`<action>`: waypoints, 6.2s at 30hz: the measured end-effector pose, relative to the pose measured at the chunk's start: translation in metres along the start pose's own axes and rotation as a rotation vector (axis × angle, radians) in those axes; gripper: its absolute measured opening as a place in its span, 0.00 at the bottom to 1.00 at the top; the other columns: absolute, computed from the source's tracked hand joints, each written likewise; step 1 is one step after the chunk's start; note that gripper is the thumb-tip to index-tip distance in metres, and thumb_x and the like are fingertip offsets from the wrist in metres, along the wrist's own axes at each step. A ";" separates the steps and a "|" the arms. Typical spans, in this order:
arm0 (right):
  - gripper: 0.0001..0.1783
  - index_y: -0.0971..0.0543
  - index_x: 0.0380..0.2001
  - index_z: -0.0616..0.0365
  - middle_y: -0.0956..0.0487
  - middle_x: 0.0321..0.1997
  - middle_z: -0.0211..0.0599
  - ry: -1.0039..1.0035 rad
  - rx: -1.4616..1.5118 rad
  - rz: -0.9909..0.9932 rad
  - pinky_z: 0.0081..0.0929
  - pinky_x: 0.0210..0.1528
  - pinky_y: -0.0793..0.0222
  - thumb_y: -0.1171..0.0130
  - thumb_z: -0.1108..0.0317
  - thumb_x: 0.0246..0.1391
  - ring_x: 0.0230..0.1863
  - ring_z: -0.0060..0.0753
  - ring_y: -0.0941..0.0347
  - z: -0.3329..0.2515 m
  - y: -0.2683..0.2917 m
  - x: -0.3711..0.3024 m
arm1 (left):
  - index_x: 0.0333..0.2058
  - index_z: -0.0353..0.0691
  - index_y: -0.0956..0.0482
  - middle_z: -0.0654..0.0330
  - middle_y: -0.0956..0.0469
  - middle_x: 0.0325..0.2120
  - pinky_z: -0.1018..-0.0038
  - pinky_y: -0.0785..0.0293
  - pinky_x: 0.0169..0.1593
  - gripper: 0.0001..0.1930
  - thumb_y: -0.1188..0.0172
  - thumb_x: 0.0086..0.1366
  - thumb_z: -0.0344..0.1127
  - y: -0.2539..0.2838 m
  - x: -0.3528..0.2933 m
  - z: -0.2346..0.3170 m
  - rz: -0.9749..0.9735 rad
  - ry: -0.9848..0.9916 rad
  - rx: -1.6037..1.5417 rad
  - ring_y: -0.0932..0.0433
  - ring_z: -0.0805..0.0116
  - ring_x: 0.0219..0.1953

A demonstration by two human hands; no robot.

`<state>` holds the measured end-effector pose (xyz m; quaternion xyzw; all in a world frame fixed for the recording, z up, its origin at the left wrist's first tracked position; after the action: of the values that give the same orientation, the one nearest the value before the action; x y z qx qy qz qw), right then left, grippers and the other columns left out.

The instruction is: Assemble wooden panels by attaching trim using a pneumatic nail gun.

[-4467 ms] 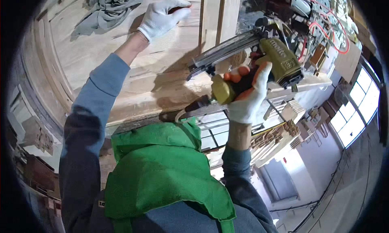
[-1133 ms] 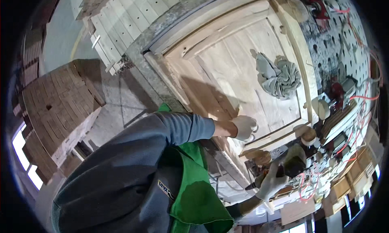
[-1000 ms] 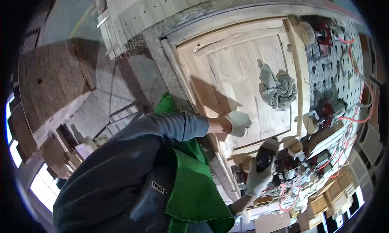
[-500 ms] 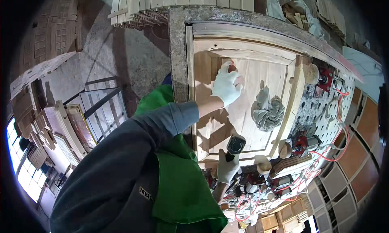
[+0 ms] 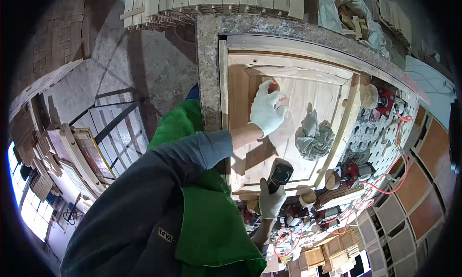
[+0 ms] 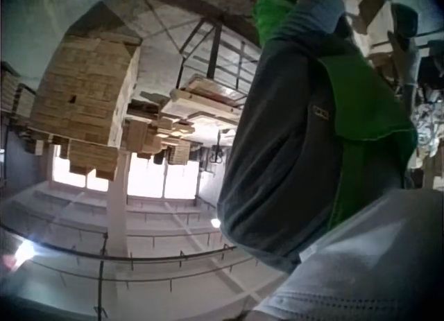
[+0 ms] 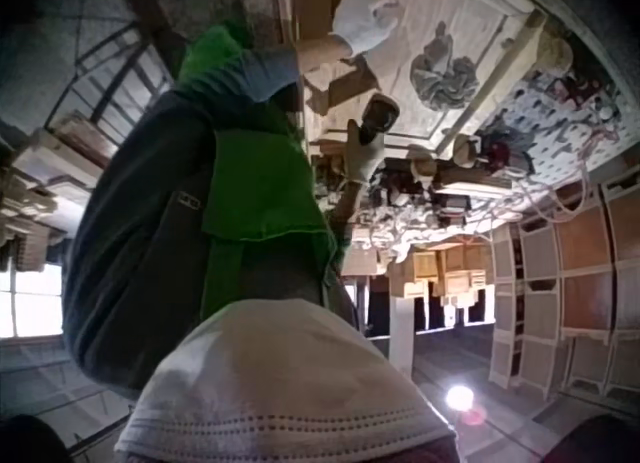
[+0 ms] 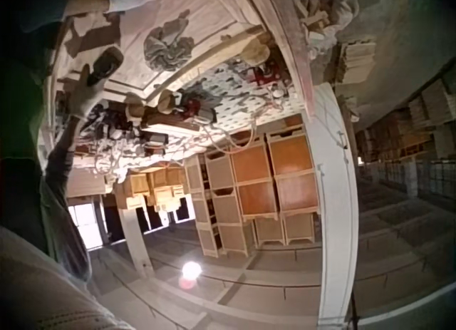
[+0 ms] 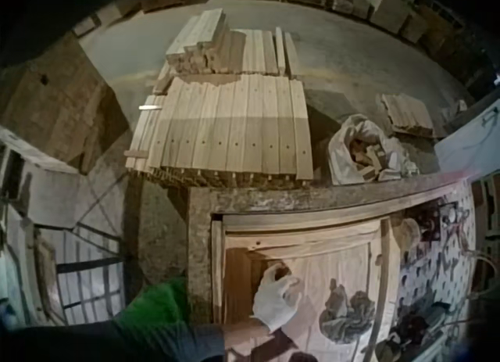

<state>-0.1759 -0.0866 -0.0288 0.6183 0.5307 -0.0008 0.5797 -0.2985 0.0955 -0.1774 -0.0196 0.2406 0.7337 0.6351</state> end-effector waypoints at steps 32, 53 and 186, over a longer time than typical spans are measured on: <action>0.17 0.16 0.39 0.58 0.12 0.34 0.33 0.767 -0.249 -0.597 0.27 0.35 0.27 0.27 0.62 0.47 0.29 0.36 0.18 -0.218 -0.038 0.153 | 0.57 0.39 0.26 0.59 0.20 0.50 0.77 0.26 0.57 0.19 0.41 0.67 0.27 0.049 -0.050 -0.025 -0.123 0.805 -1.474 0.23 0.71 0.50; 0.19 0.16 0.38 0.61 0.13 0.34 0.38 0.592 -0.152 -0.580 0.31 0.37 0.28 0.26 0.61 0.46 0.28 0.40 0.20 -0.197 -0.031 0.144 | 0.56 0.40 0.26 0.58 0.21 0.50 0.75 0.26 0.57 0.18 0.43 0.67 0.28 0.038 -0.059 -0.041 -0.167 0.726 -1.362 0.22 0.68 0.50; 0.35 0.36 0.62 0.73 0.26 0.42 0.58 -0.580 0.127 0.986 0.45 0.46 0.29 0.37 0.62 0.58 0.41 0.58 0.28 0.203 -0.079 -0.052 | 0.55 0.38 0.24 0.49 0.20 0.47 0.60 0.27 0.54 0.30 0.31 0.52 0.37 -0.446 0.098 0.325 -1.022 -1.822 0.547 0.22 0.47 0.47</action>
<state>-0.1257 -0.2853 -0.1202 0.8007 -0.0022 0.0680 0.5952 0.1925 0.3430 -0.0693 0.5779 -0.2033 0.0417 0.7892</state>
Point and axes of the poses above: each hand's wrist, its own x-axis towards the middle knuckle, its own y-axis out of the back of the hand, z = x × y, the point moved 1 cm from there along x, towards the middle knuckle
